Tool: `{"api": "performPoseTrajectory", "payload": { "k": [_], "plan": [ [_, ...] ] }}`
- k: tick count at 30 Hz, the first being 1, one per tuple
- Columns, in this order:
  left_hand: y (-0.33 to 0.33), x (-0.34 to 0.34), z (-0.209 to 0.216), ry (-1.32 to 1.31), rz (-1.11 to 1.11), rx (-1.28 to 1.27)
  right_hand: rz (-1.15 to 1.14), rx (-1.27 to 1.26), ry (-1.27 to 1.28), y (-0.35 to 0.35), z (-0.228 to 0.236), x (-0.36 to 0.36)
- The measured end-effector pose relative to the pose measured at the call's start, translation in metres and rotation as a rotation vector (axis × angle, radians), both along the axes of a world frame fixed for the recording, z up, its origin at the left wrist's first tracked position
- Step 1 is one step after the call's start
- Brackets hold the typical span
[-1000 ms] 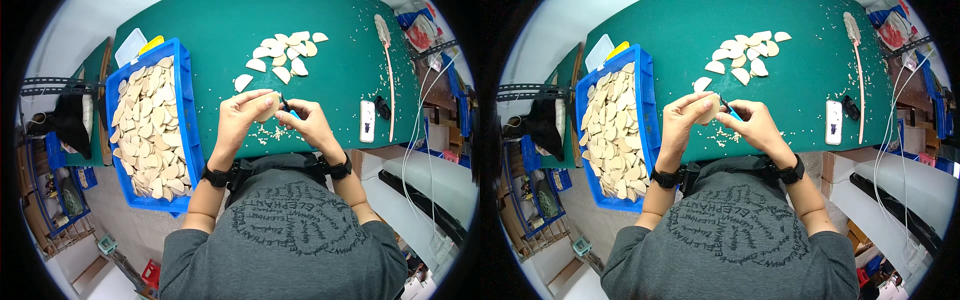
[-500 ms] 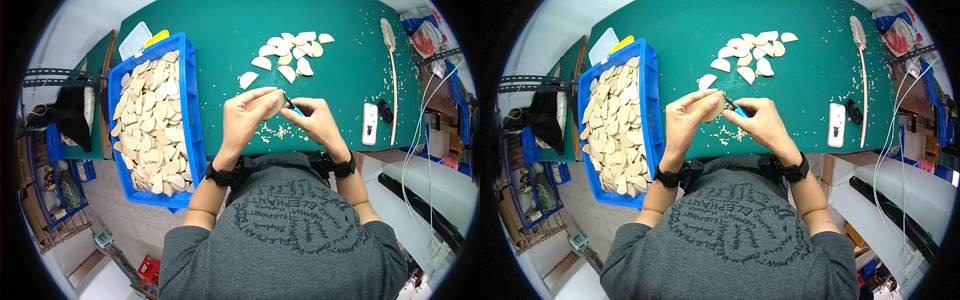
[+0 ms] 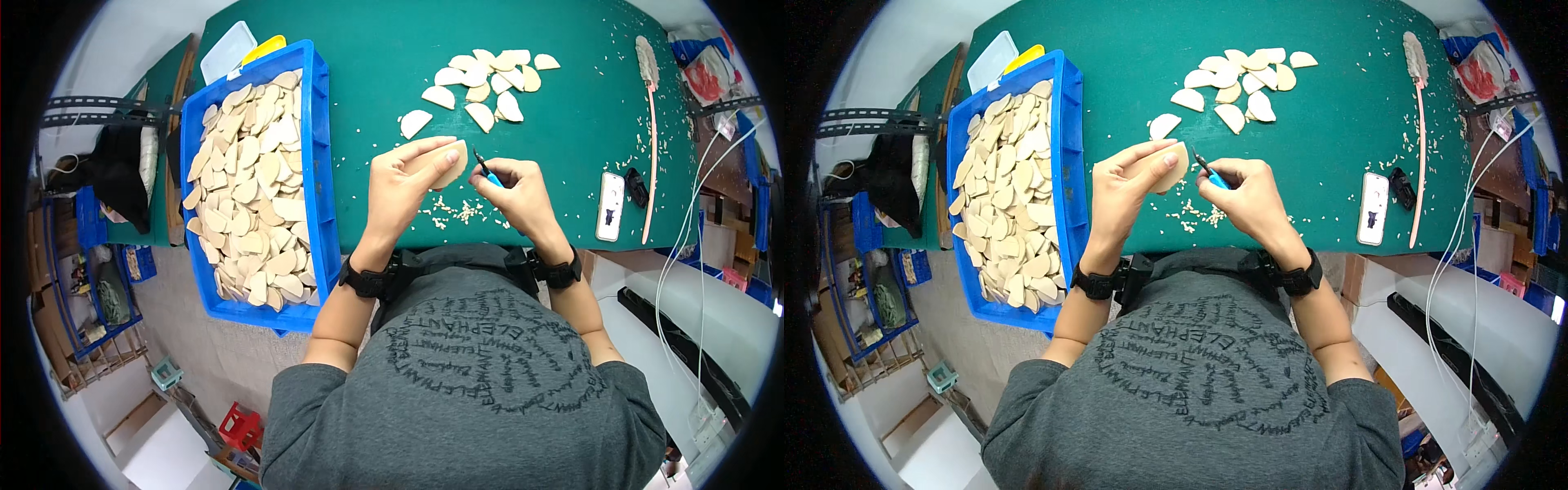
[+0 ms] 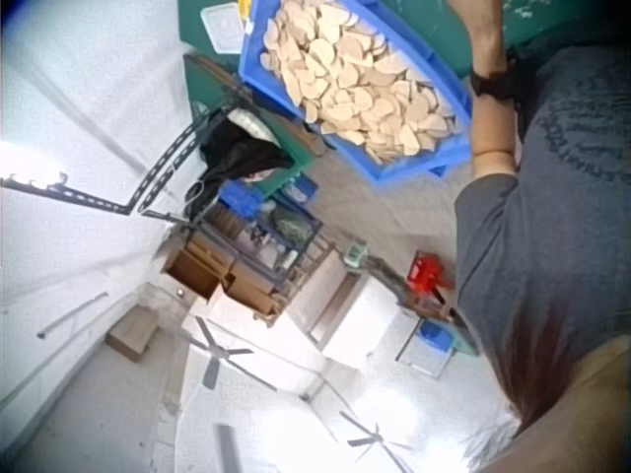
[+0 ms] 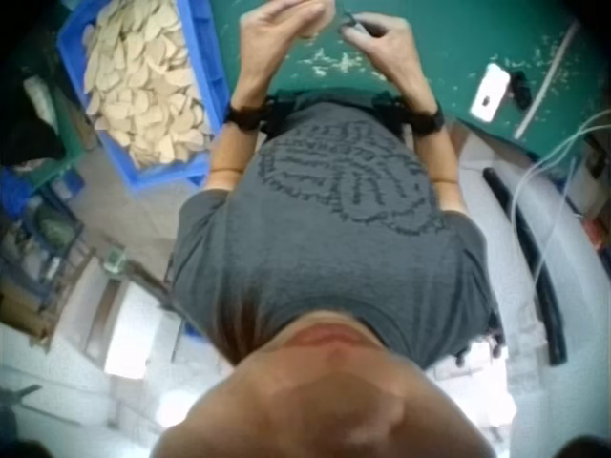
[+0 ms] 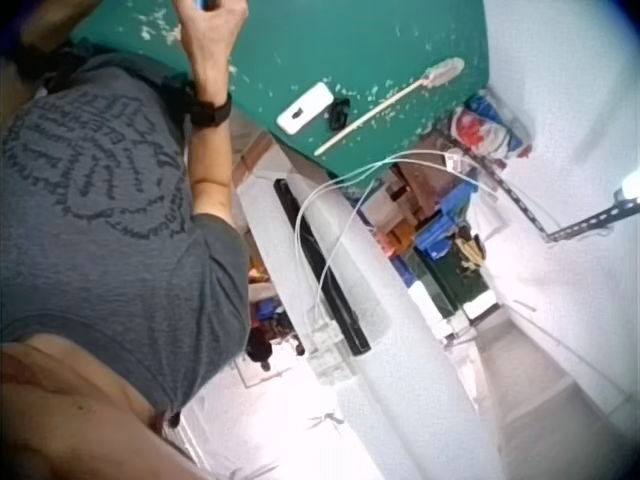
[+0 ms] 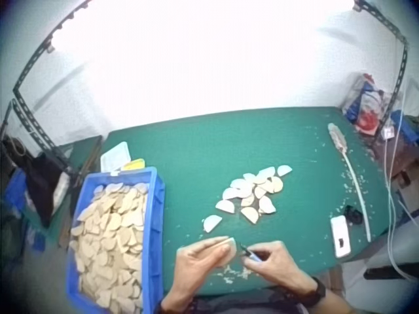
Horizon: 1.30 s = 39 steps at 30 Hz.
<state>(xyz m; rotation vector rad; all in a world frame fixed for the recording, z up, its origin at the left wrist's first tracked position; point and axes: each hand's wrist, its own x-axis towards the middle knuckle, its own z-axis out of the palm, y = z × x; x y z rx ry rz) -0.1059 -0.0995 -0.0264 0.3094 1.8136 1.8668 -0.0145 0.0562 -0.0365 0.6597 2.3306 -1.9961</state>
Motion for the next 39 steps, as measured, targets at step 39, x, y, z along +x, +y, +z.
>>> {"api": "performPoseTrajectory", "payload": {
  "k": [39],
  "plan": [
    [-0.003, -0.012, -0.017, 0.068, -0.118, 0.069, 0.053, -0.176, 0.052, 0.006, -0.009, -0.008]
  ]
}}
